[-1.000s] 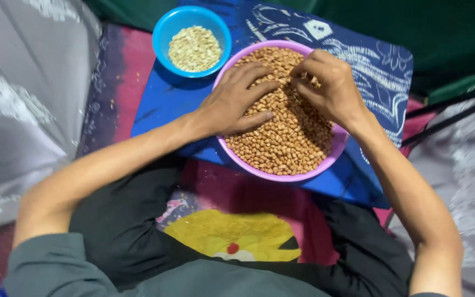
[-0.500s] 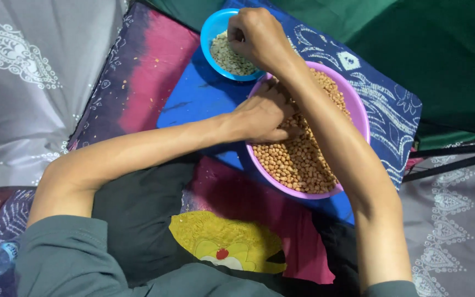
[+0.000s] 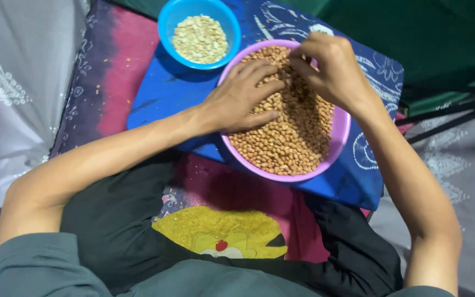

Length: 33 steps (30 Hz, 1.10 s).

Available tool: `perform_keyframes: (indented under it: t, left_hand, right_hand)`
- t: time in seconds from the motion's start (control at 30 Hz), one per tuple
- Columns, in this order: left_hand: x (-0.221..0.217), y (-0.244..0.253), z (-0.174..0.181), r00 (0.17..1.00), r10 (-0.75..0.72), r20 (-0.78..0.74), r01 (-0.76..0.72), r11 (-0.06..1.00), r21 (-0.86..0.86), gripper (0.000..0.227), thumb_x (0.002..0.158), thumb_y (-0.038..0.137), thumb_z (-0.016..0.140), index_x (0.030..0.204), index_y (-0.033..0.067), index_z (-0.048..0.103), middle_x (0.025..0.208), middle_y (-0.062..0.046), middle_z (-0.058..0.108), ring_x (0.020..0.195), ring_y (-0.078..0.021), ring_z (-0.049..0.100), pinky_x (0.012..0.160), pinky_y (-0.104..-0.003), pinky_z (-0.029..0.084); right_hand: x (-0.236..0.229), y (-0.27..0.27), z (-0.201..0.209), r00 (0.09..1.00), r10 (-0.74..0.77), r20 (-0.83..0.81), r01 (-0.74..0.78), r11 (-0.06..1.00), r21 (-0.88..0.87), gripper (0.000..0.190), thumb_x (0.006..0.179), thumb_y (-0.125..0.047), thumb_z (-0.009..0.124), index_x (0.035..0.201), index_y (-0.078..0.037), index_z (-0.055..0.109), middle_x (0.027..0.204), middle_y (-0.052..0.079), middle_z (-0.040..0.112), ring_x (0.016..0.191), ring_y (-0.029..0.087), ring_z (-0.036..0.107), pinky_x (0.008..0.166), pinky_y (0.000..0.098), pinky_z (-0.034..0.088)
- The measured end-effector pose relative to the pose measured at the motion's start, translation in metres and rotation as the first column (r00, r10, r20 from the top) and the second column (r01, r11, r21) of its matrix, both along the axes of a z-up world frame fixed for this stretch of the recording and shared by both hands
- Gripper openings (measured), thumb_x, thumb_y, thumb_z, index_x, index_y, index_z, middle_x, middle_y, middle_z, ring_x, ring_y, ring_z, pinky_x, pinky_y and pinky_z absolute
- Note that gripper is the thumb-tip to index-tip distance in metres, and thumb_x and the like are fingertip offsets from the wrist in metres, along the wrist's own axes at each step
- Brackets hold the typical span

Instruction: Manually sorting peanuts by picking out husks and damaged nuts from a large pink bowl and placing them into a smaller blue bowl.

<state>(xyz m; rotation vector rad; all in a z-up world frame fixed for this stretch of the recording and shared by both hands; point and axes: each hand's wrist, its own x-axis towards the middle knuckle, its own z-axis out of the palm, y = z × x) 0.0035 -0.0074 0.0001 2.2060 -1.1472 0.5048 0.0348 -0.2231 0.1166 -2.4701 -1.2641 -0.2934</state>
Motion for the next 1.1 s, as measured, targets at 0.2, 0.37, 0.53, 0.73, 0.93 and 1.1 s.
perform_keyframes:
  t: [0.2, 0.37, 0.53, 0.73, 0.93, 1.1]
  left_hand:
    - [0.000, 0.001, 0.002, 0.998, -0.007, -0.060, 0.010, 0.999, 0.051, 0.058, 0.100, 0.050, 0.060, 0.144, 0.0130, 0.054, 0.147, -0.018, 0.048, 0.143, -0.0405, 0.038, 0.114, -0.059, 0.034]
    - [-0.003, 0.001, 0.014, 0.997, -0.038, -0.062, 0.043, 0.996, 0.082, 0.058, 0.102, 0.057, 0.057, 0.146, 0.0189, 0.055, 0.145, -0.013, 0.050, 0.142, -0.0390, 0.042, 0.110, -0.053, 0.037]
    - [-0.009, 0.001, 0.026, 0.989, -0.003, -0.150, 0.021, 0.992, 0.123, 0.057, 0.097, 0.036, 0.066, 0.144, 0.0075, 0.054, 0.153, -0.018, 0.044, 0.147, -0.0408, 0.037, 0.121, -0.056, 0.032]
    - [-0.009, 0.001, 0.026, 0.986, -0.006, -0.168, 0.027, 0.992, 0.121, 0.056, 0.098, 0.036, 0.065, 0.144, 0.0077, 0.054, 0.152, -0.018, 0.043, 0.147, -0.0409, 0.036, 0.121, -0.057, 0.033]
    - [-0.009, 0.001, 0.025, 0.987, -0.004, -0.161, 0.022, 0.994, 0.108, 0.055, 0.098, 0.037, 0.064, 0.145, 0.0086, 0.054, 0.152, -0.018, 0.043, 0.147, -0.0408, 0.035, 0.121, -0.057, 0.032]
    - [-0.008, 0.003, 0.023, 0.990, -0.002, -0.141, 0.016, 0.995, 0.098, 0.057, 0.098, 0.036, 0.067, 0.146, 0.0084, 0.053, 0.152, -0.018, 0.044, 0.147, -0.0402, 0.037, 0.120, -0.055, 0.033]
  right_hand:
    - [-0.037, -0.063, -0.021, 0.966, -0.152, -0.208, 0.156, 0.988, 0.005, 0.009, 0.089, 0.002, 0.074, 0.097, 0.003, 0.075, 0.089, 0.018, 0.069, 0.077, 0.034, 0.064, 0.066, 0.0423, 0.051]
    - [-0.039, -0.088, -0.053, 0.961, -0.212, -0.180, 0.226, 0.972, 0.059, 0.009, 0.091, -0.004, 0.073, 0.098, 0.002, 0.072, 0.089, 0.023, 0.066, 0.090, 0.046, 0.067, 0.072, 0.0545, 0.053]
    - [-0.030, -0.080, -0.072, 0.974, -0.225, -0.015, 0.225, 0.974, 0.019, 0.022, 0.082, 0.000, 0.076, 0.103, 0.001, 0.076, 0.093, 0.010, 0.067, 0.075, 0.027, 0.065, 0.069, 0.0379, 0.057]
    - [-0.020, -0.081, -0.101, 0.967, -0.249, 0.058, 0.249, 0.968, -0.005, 0.014, 0.082, -0.001, 0.081, 0.096, -0.003, 0.078, 0.088, 0.008, 0.064, 0.076, 0.021, 0.060, 0.068, 0.0335, 0.059]
    - [-0.017, -0.083, -0.100, 0.970, -0.241, 0.028, 0.241, 0.970, -0.009, 0.011, 0.083, -0.006, 0.080, 0.091, -0.002, 0.074, 0.093, 0.009, 0.061, 0.081, 0.023, 0.058, 0.071, 0.0351, 0.058]
    - [-0.018, -0.090, -0.090, 0.971, -0.239, 0.024, 0.237, 0.971, 0.042, 0.012, 0.085, -0.005, 0.078, 0.092, 0.002, 0.071, 0.088, 0.009, 0.059, 0.076, 0.020, 0.054, 0.063, 0.0305, 0.055]
